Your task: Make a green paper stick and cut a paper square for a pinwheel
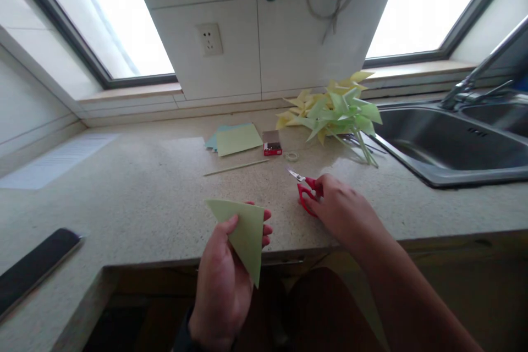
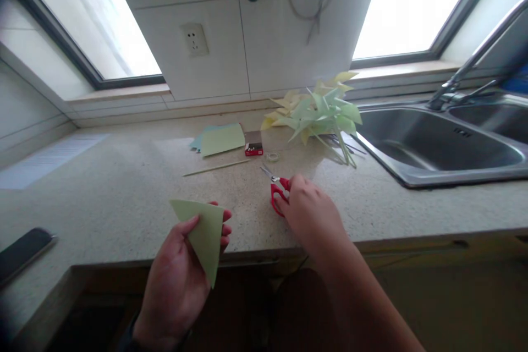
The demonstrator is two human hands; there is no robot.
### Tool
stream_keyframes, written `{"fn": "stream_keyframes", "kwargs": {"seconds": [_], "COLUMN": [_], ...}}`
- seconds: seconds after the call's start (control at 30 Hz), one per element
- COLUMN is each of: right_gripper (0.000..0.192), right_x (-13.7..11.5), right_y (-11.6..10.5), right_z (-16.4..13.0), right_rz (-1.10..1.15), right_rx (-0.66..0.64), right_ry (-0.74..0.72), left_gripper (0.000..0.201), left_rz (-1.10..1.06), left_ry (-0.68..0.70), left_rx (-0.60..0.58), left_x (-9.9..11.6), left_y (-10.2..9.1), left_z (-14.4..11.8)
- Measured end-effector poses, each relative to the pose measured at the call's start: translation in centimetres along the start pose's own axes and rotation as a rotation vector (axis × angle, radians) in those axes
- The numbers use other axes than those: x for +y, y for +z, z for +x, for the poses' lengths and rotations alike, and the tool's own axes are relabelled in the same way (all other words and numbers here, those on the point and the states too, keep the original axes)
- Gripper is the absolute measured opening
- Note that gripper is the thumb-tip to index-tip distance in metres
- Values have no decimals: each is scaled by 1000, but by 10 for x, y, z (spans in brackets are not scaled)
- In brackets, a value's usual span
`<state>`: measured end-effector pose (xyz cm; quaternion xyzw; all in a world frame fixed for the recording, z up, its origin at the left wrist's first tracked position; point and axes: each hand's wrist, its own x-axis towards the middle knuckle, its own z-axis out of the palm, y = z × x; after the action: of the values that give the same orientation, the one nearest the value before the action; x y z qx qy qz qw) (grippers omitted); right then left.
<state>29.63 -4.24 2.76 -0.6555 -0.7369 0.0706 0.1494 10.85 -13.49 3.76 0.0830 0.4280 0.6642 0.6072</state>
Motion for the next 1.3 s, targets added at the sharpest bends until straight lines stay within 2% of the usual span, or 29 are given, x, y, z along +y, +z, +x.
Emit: {"fn": "stream_keyframes", "kwargs": {"seconds": [0.13,0.3,0.53,0.67,0.77,0.87,0.93,1.07,1.17,1.3], "right_gripper": [18,17,21,19,19,17,16,13,21,22], "right_x": [1,-4,-3,2,0,-10,-19,-40,-53,-61], "right_y": [-1,1,8,6,2,1,4,16,26,32], "right_z": [8,7,0,0,-11,-39,-63,-102,-113,-111], "right_rz": [18,-64,-91,-27,41,179,477,813,1034,1234], "right_rx": [11,67,145,171,224,247,219,14,-112,-88], "right_ry": [-44,-82,-111,-137,-158,-208,-234,-213,-125,21], "left_gripper": [40,49,48,43,39,36,34,36,31,19], "left_rz": [-16,-30,-37,-80,-100,-117,-129,-151,-160,-140], "left_ry": [-44,-94,-102,-100,-101,-99,-119,-242,-276,-231], "left_rx": [-52,-109,-133,-150,-168,-202,-226,-249,-226,-204], "left_x": [4,4,-1,-1,0,-1,-2,-5,-11,-21], "left_y": [-7,-20,-36,-38,-38,-43,-49,-54,-49,-42], "left_z": [-7,-15,-21,-24,-26,-25,-24,-27,-33,-37]}}
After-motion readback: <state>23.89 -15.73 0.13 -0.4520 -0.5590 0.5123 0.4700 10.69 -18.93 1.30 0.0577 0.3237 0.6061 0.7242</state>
